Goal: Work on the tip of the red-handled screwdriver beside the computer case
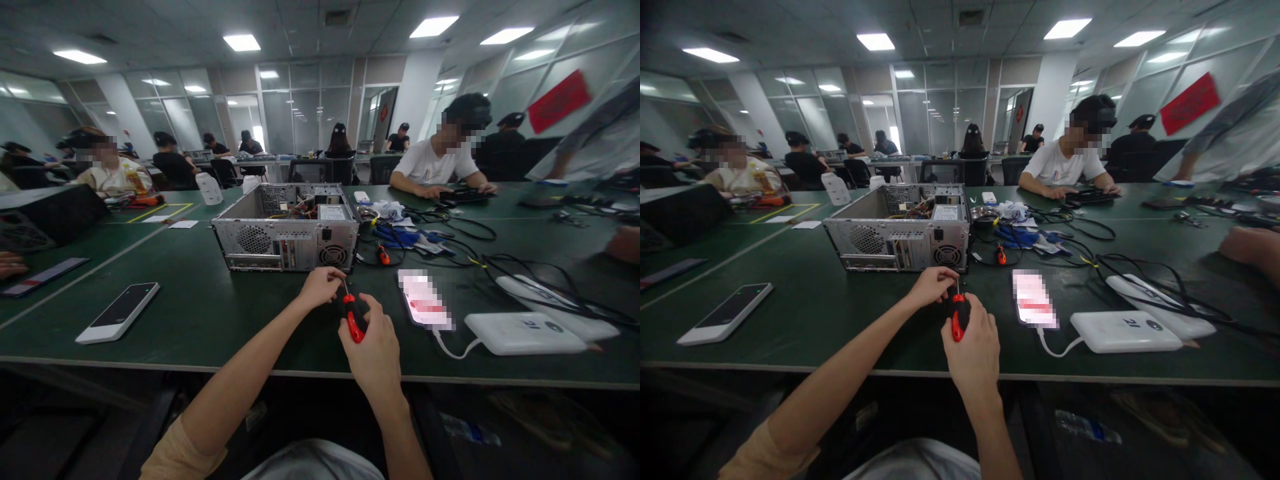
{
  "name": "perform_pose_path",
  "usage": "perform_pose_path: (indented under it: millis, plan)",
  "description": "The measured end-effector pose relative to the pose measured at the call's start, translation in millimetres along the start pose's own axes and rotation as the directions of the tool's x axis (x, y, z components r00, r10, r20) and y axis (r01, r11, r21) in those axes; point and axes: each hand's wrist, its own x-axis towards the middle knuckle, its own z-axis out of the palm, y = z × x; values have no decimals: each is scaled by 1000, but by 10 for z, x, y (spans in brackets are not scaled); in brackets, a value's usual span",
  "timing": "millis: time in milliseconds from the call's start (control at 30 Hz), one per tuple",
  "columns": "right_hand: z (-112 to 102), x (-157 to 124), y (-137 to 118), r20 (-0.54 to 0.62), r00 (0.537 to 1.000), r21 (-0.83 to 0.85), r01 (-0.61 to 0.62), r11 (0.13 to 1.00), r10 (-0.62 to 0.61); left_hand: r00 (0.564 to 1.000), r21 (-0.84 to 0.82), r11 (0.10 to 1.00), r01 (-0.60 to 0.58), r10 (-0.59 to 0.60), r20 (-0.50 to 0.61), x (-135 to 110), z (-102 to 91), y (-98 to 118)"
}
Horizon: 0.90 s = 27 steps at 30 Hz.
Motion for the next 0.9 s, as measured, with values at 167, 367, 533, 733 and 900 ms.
perform_pose_path:
  millis: [167, 367, 533, 733, 900]
  plan:
    - [22, 0, 22, -32, 992, -34, 118, 992, -119, 939, -188, 930, 315, -277, 203, -64, -72, 123]
    - [36, -15, 38, -35, 986, -54, 159, 986, -161, 935, -187, 935, 302, -252, 248, -89, -82, 128]
    - [20, -26, 32, -11, 983, -65, 183, 981, -184, 941, -211, 932, 294, -243, 237, -76, -27, 130]
    - [-26, -24, -2, 64, 988, -49, 141, 989, -138, 940, -288, 900, 326, -278, 196, -88, -2, 177]
    - [-119, -4, -54, 135, 991, -78, 6, 997, 5, 931, -311, 882, 355, -305, 199, -79, -5, 186]
